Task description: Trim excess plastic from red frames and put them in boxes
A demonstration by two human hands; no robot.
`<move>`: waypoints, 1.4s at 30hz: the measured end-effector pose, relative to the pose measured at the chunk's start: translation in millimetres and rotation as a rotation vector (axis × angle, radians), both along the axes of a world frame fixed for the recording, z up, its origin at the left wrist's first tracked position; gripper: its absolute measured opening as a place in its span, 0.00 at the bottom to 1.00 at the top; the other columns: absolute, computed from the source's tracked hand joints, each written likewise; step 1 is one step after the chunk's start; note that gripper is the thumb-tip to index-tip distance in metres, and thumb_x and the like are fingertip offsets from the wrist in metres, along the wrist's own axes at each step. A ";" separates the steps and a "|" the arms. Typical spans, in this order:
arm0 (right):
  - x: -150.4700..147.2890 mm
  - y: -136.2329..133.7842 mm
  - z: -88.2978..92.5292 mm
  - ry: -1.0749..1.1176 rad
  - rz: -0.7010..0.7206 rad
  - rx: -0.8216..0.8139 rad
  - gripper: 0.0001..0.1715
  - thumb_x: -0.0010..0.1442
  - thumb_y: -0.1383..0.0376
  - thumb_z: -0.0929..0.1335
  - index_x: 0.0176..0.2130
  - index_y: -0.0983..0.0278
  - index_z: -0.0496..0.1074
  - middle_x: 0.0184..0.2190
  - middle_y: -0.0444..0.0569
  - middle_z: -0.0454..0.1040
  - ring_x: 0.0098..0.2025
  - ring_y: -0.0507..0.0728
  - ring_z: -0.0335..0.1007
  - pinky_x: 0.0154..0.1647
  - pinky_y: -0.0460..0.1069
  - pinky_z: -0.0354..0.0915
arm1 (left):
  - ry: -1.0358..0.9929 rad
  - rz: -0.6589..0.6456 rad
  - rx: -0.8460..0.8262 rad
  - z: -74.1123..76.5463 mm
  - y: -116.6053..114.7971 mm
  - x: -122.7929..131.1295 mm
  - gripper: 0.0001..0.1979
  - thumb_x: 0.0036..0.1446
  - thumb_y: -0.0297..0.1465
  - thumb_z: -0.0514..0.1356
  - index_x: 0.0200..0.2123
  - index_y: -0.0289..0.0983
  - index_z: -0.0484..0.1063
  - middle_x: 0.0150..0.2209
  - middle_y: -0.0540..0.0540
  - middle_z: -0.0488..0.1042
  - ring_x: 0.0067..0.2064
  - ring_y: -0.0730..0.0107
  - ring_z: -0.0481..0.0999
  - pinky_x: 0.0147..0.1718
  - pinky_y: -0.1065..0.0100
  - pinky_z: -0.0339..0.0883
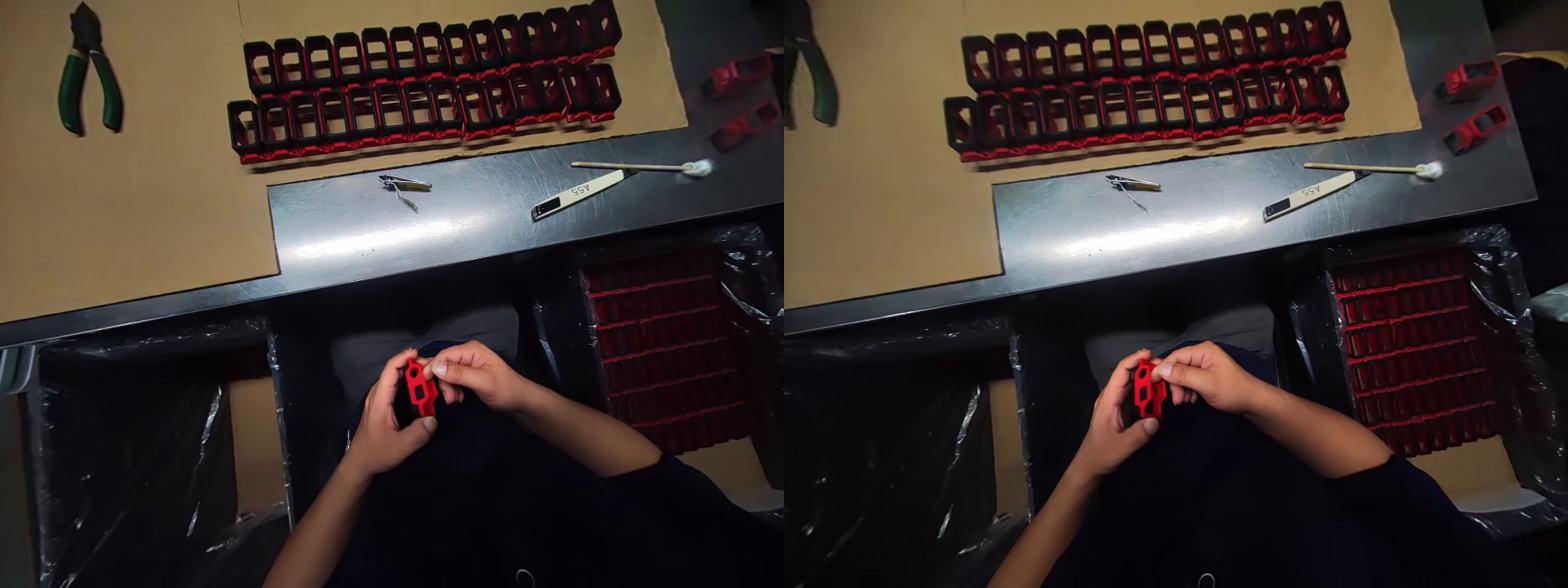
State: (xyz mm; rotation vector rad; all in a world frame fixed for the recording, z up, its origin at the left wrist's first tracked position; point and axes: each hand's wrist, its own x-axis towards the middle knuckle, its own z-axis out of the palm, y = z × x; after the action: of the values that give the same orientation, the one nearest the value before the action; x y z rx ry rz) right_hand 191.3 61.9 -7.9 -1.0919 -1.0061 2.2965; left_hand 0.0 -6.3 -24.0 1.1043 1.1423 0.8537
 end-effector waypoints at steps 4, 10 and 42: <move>2.5 -1.6 7.5 -0.081 -0.071 0.171 0.19 0.62 0.53 0.71 0.37 0.67 0.79 0.20 0.41 0.70 0.21 0.47 0.61 0.23 0.44 0.58 | -0.593 0.234 -0.227 4.1 2.8 6.3 0.28 0.57 0.51 0.58 0.54 0.40 0.73 0.51 0.39 0.79 0.51 0.47 0.79 0.48 0.48 0.75; 6.5 -6.9 14.0 -0.135 -0.149 0.336 0.11 0.60 0.61 0.73 0.43 0.63 0.80 0.19 0.38 0.66 0.22 0.47 0.61 0.25 0.43 0.59 | -0.959 0.276 -0.446 20.9 8.7 11.6 0.26 0.62 0.48 0.53 0.48 0.35 0.80 0.44 0.39 0.83 0.47 0.50 0.81 0.49 0.52 0.72; 2.0 -1.3 12.3 -0.122 0.010 0.217 0.17 0.63 0.54 0.71 0.44 0.65 0.78 0.20 0.42 0.73 0.21 0.51 0.71 0.23 0.45 0.65 | -0.793 0.127 -0.454 22.3 4.8 14.1 0.25 0.63 0.49 0.56 0.41 0.33 0.82 0.38 0.38 0.84 0.46 0.48 0.82 0.47 0.55 0.72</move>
State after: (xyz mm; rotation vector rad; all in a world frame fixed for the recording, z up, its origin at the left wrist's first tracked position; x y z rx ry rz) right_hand 193.3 60.6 4.4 -1.1477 -1.2763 2.0897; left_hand 14.1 -1.5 -1.7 0.2587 0.6763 0.9460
